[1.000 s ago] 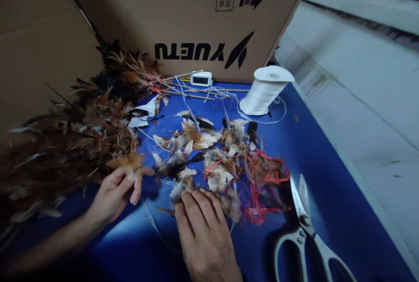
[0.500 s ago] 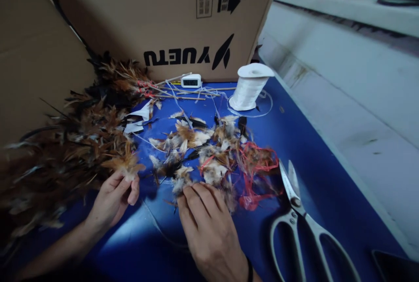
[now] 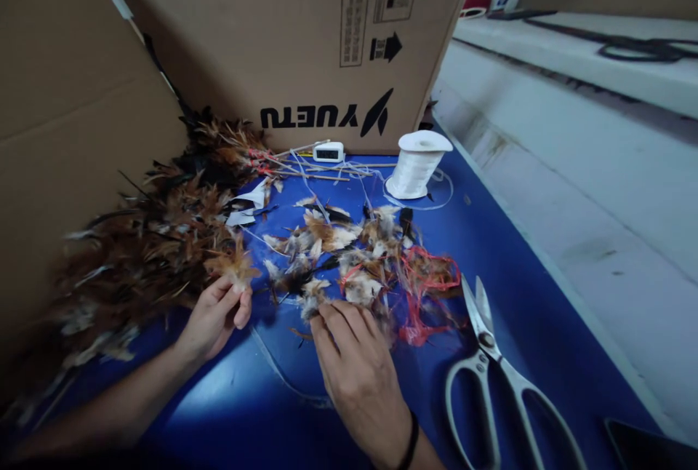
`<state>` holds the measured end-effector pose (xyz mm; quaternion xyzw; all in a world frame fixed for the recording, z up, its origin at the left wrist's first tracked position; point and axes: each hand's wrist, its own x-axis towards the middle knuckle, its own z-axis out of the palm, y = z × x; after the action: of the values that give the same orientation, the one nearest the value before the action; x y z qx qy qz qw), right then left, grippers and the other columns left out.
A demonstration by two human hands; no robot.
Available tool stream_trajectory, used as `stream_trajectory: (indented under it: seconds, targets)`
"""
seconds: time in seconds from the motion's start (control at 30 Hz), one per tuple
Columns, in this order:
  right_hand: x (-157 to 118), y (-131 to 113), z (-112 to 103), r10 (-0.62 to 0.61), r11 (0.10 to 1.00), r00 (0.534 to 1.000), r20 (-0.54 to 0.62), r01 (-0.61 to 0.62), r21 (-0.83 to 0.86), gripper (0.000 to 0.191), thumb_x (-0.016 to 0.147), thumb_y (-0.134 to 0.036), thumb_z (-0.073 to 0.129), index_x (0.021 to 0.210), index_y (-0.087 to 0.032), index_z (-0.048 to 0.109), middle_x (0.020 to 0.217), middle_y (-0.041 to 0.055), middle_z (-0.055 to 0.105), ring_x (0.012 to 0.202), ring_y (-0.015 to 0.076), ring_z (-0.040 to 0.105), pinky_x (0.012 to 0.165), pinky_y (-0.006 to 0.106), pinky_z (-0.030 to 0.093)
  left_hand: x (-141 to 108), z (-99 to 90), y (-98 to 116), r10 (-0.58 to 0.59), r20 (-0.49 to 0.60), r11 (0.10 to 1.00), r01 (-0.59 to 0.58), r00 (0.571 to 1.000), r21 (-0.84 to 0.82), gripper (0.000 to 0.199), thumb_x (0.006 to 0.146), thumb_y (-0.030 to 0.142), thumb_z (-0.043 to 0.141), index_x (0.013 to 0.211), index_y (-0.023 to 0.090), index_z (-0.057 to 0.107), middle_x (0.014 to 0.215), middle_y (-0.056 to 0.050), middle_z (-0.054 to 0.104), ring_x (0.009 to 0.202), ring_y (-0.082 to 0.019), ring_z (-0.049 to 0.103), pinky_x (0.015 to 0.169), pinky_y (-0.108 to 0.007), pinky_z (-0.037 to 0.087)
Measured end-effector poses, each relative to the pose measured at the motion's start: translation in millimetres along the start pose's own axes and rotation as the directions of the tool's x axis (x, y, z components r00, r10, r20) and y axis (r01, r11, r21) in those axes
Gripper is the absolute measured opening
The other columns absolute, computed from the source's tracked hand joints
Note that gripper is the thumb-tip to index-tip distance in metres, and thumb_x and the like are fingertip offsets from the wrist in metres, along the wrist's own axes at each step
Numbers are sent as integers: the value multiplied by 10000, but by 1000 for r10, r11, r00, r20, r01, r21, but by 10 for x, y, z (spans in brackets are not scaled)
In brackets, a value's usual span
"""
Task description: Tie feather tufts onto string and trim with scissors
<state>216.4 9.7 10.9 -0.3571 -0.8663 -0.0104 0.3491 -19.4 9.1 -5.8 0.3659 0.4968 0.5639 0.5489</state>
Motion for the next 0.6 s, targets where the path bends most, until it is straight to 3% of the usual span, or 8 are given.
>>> stream_trajectory:
  seconds: [0.37, 0.6]
  targets:
    - [74, -11, -56, -63, 998, 992, -107, 61, -18, 222, 869, -118, 553, 1071, -117, 645, 983, 114, 678, 1002, 235, 591, 908, 440, 443, 65, 87, -51, 125, 121, 992, -128, 985, 14, 284, 861, 382, 578, 711, 149, 519, 569, 39, 519, 405, -53, 446, 470, -213, 343]
    - [53, 122, -23, -5, 997, 987, -161, -8, -81, 303, 848, -146, 591, 1148, -177, 615, 1057, 102, 676, 1041, 254, 591, 909, 452, 451, 102, 58, -137, 161, 162, 982, -174, 973, 68, 311, 870, 428, 542, 716, 160, 512, 518, 41, 523, 402, -68, 451, 485, -216, 363]
